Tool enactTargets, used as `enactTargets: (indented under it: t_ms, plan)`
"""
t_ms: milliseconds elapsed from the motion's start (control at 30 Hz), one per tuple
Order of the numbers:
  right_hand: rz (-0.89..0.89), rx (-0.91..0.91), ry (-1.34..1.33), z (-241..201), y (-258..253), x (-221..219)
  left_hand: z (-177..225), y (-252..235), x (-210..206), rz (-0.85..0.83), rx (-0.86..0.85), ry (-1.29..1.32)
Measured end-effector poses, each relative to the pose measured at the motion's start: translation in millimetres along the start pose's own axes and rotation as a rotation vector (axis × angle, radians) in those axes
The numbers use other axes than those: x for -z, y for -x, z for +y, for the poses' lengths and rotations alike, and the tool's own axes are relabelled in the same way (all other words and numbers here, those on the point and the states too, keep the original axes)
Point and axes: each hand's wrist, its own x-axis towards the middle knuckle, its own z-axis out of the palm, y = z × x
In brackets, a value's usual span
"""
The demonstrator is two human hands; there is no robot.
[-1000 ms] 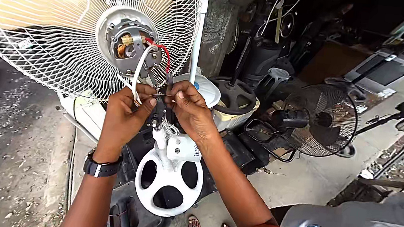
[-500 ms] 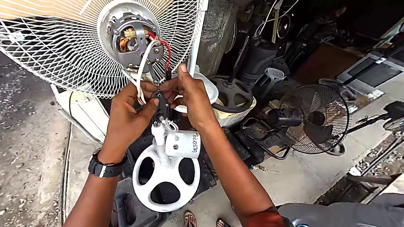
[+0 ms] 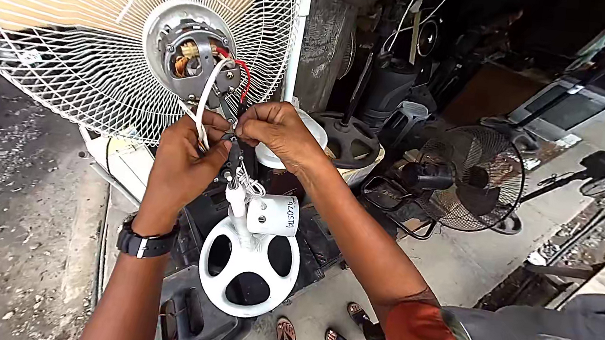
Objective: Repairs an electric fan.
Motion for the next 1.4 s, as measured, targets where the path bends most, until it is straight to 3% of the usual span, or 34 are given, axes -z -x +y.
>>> enactTargets:
  t_ms: [200, 333, 600, 800, 1067, 1400]
  plan:
    - [0.183, 0.131, -0.167, 20.0, 4.3, -13.7, -1.1, -6.7, 0.7, 0.012, 0.024, 0.025]
    - [0.168, 0.122, -0.213, 27.5, 4.3, -13.3, -4.8, -20.5, -0.9, 0.027, 0.011, 0.033]
    - [0.067, 0.116, -0.083, 23.6, 22.2, 0.1, 4.6, -6.2, -2.1, 0.021, 0.038, -0.003]
    - [0.234, 0.230, 0.124, 31.0, 23.2, -4.5, -1.8, -9.1, 0.3, -0.004, 0.073, 0.077]
    - [0.293, 0.251, 0.091, 31.5, 21.2, -17.3, -4.4, -12.8, -2.8, 0.025, 0.059, 0.091]
    - [0.327, 0.398, 0.673, 13.7, 26.6, -23.5, -5.2, -13.9, -1.3, 0.037, 0.078, 0.195]
